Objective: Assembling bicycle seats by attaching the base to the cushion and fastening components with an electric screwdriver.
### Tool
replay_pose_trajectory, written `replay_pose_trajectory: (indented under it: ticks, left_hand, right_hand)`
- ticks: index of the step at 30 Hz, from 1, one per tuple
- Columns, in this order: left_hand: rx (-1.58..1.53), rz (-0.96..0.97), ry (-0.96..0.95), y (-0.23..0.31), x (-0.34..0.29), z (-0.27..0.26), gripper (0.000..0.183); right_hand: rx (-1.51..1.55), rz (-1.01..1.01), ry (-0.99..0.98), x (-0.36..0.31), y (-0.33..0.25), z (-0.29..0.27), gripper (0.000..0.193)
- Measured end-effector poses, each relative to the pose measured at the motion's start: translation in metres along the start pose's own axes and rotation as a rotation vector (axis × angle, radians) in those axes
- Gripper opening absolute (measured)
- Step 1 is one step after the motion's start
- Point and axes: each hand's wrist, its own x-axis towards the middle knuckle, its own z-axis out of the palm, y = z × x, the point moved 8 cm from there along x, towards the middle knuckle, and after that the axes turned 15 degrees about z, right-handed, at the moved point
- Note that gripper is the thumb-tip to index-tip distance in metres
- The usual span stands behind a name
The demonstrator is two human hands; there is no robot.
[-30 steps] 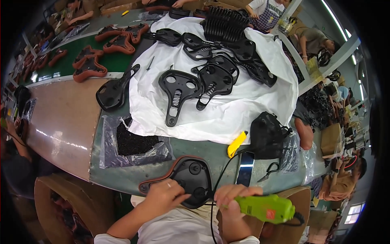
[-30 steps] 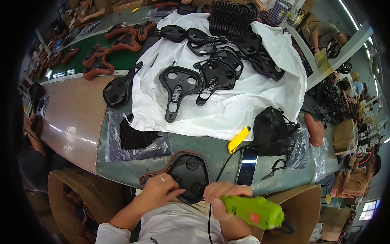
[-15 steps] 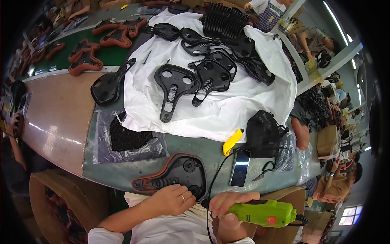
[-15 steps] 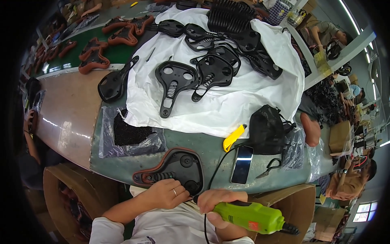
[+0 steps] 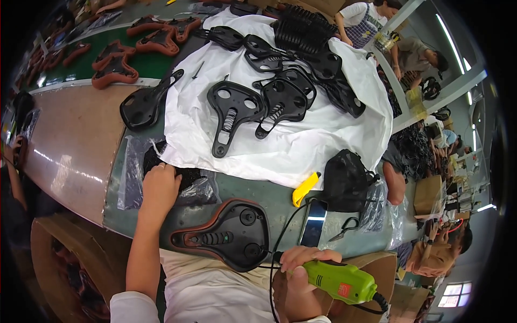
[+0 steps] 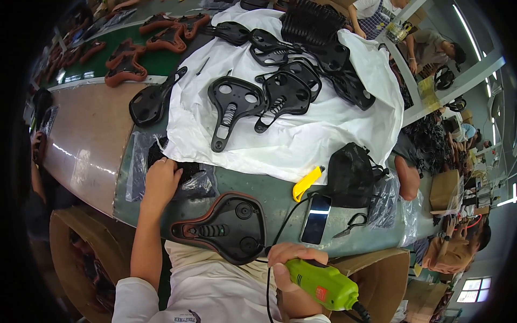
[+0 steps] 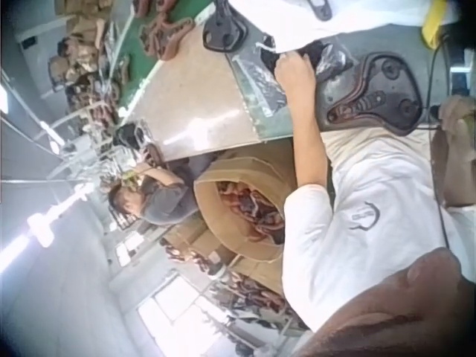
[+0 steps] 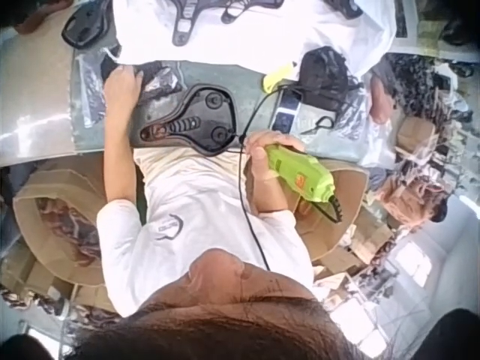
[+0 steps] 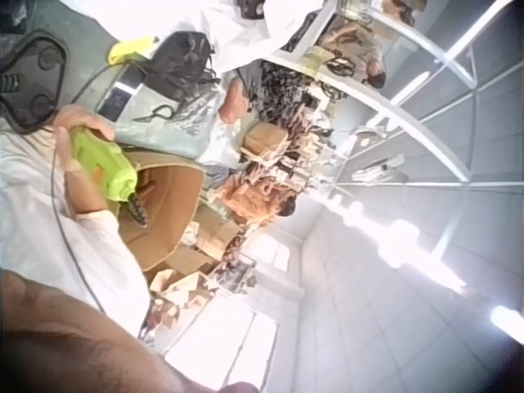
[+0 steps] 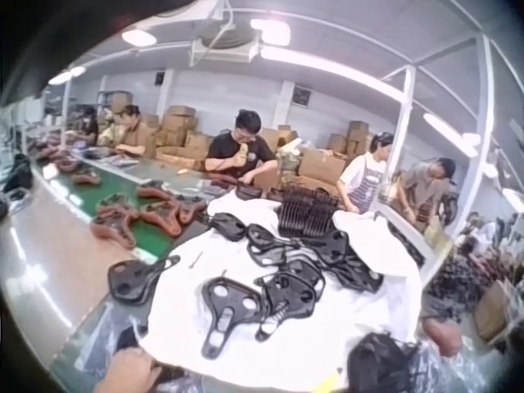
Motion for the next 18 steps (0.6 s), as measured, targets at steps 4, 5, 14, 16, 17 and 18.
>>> replay_pose_trajectory:
  ticks: [4, 5, 14, 16, 17, 18]
  left_hand:
    - [-0.085, 0.002, -0.015, 0.001, 0.004, 0.007, 0.015]
    - [-0.074, 0.006, 0.072, 0.002, 0.004, 0.000, 0.014]
    - [-0.276, 0.035, 0.378, 0.045, 0.003, -0.019, 0.012]
    - [-0.403, 0.147, 0.377, 0.067, -0.006, -0.016, 0.012]
    - [-0.435, 0.160, 0.372, 0.072, -0.009, -0.017, 0.012]
    - [-0.437, 0.159, 0.372, 0.071, -0.010, -0.018, 0.012]
  right_hand:
    - [-0.087, 0.000, -0.015, 0.003, 0.007, 0.004, 0.050]
    - [-0.144, 0.011, 0.019, 0.005, 0.008, 0.005, 0.048]
    - [-0.208, -0.077, -0.336, 0.015, 0.018, 0.030, 0.048]
    - [-0.197, -0.066, -0.340, 0.018, 0.020, 0.031, 0.047]
    - [-0.167, -0.017, -0.353, 0.020, 0.026, 0.028, 0.048]
    - [-0.137, 0.032, -0.367, 0.021, 0.032, 0.026, 0.048]
